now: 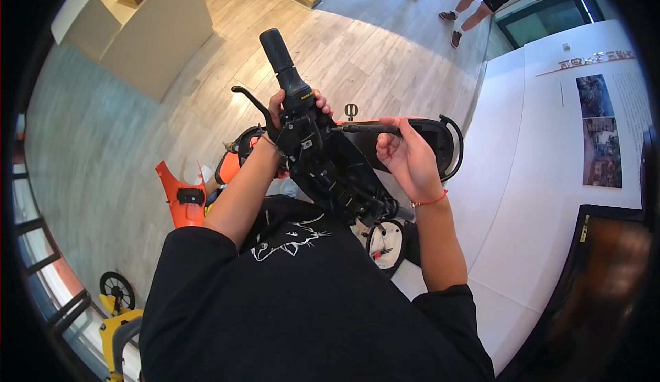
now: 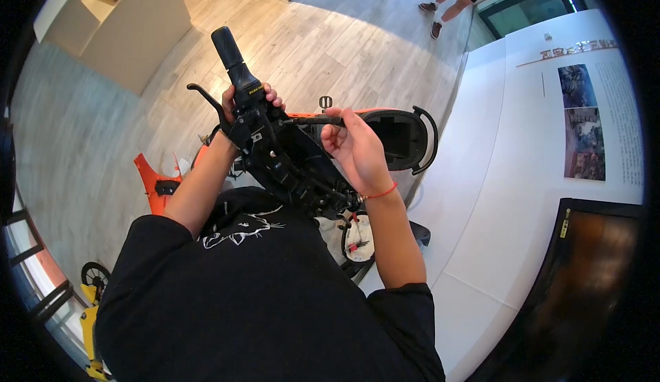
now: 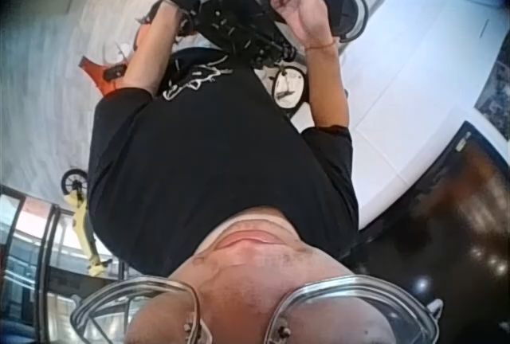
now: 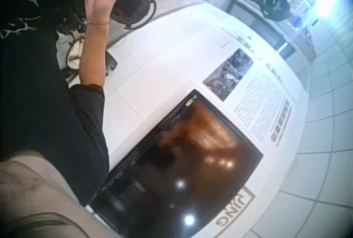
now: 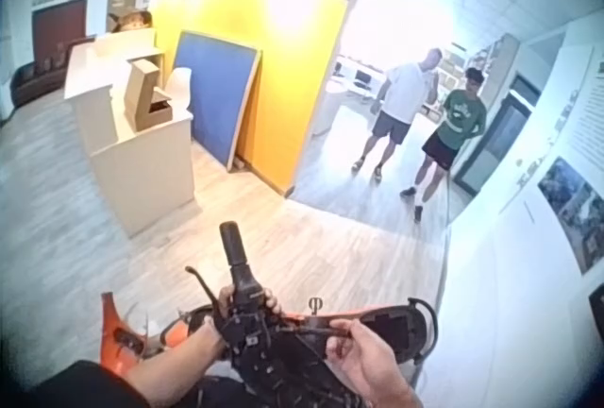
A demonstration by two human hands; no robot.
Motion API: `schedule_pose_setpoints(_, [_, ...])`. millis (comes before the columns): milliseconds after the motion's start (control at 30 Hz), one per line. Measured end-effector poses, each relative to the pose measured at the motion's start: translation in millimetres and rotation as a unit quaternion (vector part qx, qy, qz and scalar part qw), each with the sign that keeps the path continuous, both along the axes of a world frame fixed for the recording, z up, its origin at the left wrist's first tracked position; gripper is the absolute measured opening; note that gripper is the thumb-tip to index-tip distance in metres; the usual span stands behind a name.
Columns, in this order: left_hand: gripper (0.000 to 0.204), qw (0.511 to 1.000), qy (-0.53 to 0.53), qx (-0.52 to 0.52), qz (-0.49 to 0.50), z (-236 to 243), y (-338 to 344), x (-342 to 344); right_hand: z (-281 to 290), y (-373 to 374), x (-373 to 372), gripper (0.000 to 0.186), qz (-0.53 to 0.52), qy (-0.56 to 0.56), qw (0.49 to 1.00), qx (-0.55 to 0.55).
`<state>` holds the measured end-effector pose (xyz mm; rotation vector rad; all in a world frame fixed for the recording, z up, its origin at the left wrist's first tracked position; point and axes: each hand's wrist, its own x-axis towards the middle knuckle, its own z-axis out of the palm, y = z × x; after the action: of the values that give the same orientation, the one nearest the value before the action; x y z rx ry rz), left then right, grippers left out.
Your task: Repairing an electric scooter by manipulating wiring and installing body panels.
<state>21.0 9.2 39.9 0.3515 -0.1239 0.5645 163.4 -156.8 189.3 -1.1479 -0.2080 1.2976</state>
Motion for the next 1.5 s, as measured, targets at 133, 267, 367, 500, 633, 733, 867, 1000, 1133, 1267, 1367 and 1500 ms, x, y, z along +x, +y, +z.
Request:
schedule_pose_setpoints(133, [0.066,1.0,0.002,-0.001,-0.004,2,0,0,-7,-8,4,0.031,0.073,-0.225,0.972,0.002])
schedule_pose_setpoints(267, [0.066,1.0,0.005,-0.012,-0.004,4,-1,-2,4,-5,8,0.025,0.089,-0.676,0.731,-0.007])
schedule_pose_setpoints(367, [0.065,1.0,0.0,0.004,-0.004,2,1,-1,7,-2,3,0.024,0.071,-0.686,0.721,-0.071])
schedule_pose_setpoints(500, [0.065,1.0,0.009,-0.003,0.0,3,-1,-2,11,2,-4,0.029,0.076,-0.382,0.917,-0.09])
schedule_pose_setpoints(633, [0.065,1.0,0.008,-0.004,-0.001,5,-1,-1,-5,-4,7,0.033,0.095,-0.15,0.984,-0.007])
schedule_pose_setpoints(733, [0.065,1.0,0.007,0.002,0.002,4,-1,-1,4,-5,-4,0.034,0.079,-0.086,0.993,0.02])
schedule_pose_setpoints(867, [0.065,1.0,0.003,-0.003,0.003,5,-2,-3,3,-11,0,0.036,0.131,-0.166,0.976,0.045])
schedule_pose_setpoints(1000, [0.065,1.0,0.007,-0.006,-0.002,2,-1,-1,0,-14,13,0.039,0.233,-0.383,0.894,0.02])
schedule_pose_setpoints(1133, [0.065,1.0,0.001,0.007,0.001,3,0,-2,2,-15,20,0.043,0.252,-0.35,0.902,0.002])
schedule_pose_setpoints(1267, [0.065,1.0,0.005,0.003,0.005,3,-1,-1,1,-15,22,0.048,0.226,-0.226,0.944,0.08])
schedule_pose_setpoints(1367, [0.065,1.0,0.007,0.004,0.006,4,0,-2,4,-13,21,0.051,0.25,-0.207,0.94,0.106])
schedule_pose_setpoints(1500, [0.065,1.0,0.015,0.008,0.012,4,0,-2,3,-12,21,0.052,0.272,-0.202,0.935,0.107])
